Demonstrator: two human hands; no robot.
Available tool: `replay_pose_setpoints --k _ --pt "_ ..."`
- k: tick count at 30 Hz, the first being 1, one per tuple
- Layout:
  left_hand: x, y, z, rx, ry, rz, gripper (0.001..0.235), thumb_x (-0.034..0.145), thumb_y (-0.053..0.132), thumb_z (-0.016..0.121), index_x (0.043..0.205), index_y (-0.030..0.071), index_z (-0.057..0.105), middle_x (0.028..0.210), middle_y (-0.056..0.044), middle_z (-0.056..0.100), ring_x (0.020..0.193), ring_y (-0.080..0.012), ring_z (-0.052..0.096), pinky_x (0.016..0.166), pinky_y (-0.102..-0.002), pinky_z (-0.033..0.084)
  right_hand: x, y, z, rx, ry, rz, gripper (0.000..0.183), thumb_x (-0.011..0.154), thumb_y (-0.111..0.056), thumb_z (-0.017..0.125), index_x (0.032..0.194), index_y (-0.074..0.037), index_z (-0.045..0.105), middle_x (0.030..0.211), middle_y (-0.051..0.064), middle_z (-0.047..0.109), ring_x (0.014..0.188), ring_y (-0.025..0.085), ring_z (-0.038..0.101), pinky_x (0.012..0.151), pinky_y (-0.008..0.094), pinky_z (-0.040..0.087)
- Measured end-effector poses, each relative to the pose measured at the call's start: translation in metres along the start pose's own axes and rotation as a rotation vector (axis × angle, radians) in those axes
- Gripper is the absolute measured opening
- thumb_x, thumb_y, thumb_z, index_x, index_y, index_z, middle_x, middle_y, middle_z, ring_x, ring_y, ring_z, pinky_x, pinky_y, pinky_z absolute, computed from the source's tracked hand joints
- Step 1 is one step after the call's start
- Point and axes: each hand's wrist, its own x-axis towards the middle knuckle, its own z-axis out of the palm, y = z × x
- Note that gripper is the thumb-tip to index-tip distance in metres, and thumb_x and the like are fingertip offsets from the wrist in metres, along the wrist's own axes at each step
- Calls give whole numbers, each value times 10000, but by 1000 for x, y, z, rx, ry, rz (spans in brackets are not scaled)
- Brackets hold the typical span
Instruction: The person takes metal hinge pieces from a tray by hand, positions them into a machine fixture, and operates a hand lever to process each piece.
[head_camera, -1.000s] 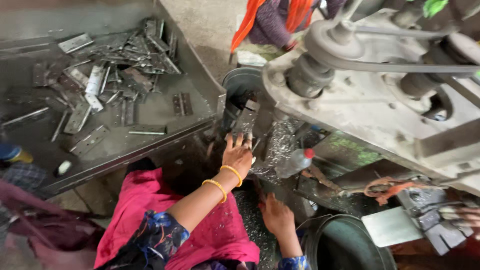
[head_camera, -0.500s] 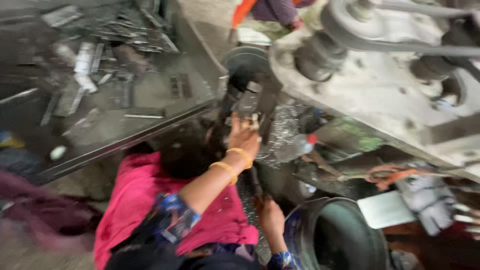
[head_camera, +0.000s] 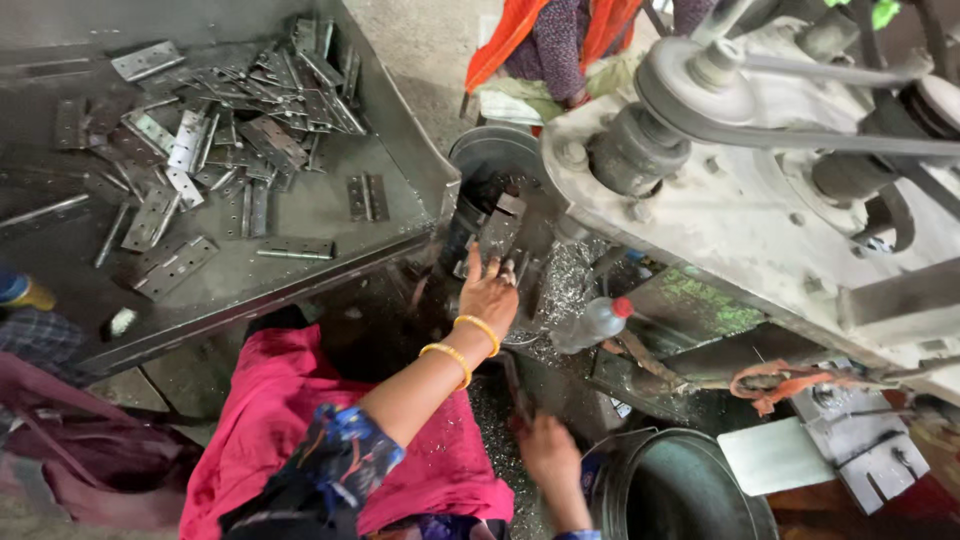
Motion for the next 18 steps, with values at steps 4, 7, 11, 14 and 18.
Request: replay_pose_setpoints --k 4,7,11,14,18 --pt "13 8 2 33 41 -59 451 983 149 473 1403 24 578 1568 -95 459 1460 -286 394 1206 -632 29 0 1 5 -108 141 -137 479 986 -561 564 931 -87 596 859 214 693 780 435 693 657 531 551" --pt "9 4 11 -109 90 -66 489 953 136 476 1422 25 558 1570 -83 447 1417 -287 410 1184 -661 26 -28 -7 21 193 -42 136 380 929 -462 625 990 -87 620 834 223 700 811 475 670 674 581 514" --pt "25 -2 9 -8 47 -9 487 978 156 461 1442 39 548 1576 -72 440 1464 -286 385 1211 -652 19 -2 12 14 124 46 14 407 906 -474 647 945 -70 620 850 232 697 817 473 663 669 573 517" --pt "36 3 11 92 -8 9 452 1032 166 434 1447 39 558 1594 -93 445 1496 -284 376 1237 -663 16 11 19 11 -31 113 -121 434 916 -503 621 930 -70 597 870 231 696 832 457 670 690 563 529" --pt "38 2 28 37 28 -39 504 975 161 422 1456 36 506 1604 -89 385 1495 -285 303 1185 -666 6 -22 -8 32 195 64 92 446 898 -467 672 1065 -58 608 803 236 680 764 475 650 631 577 507"
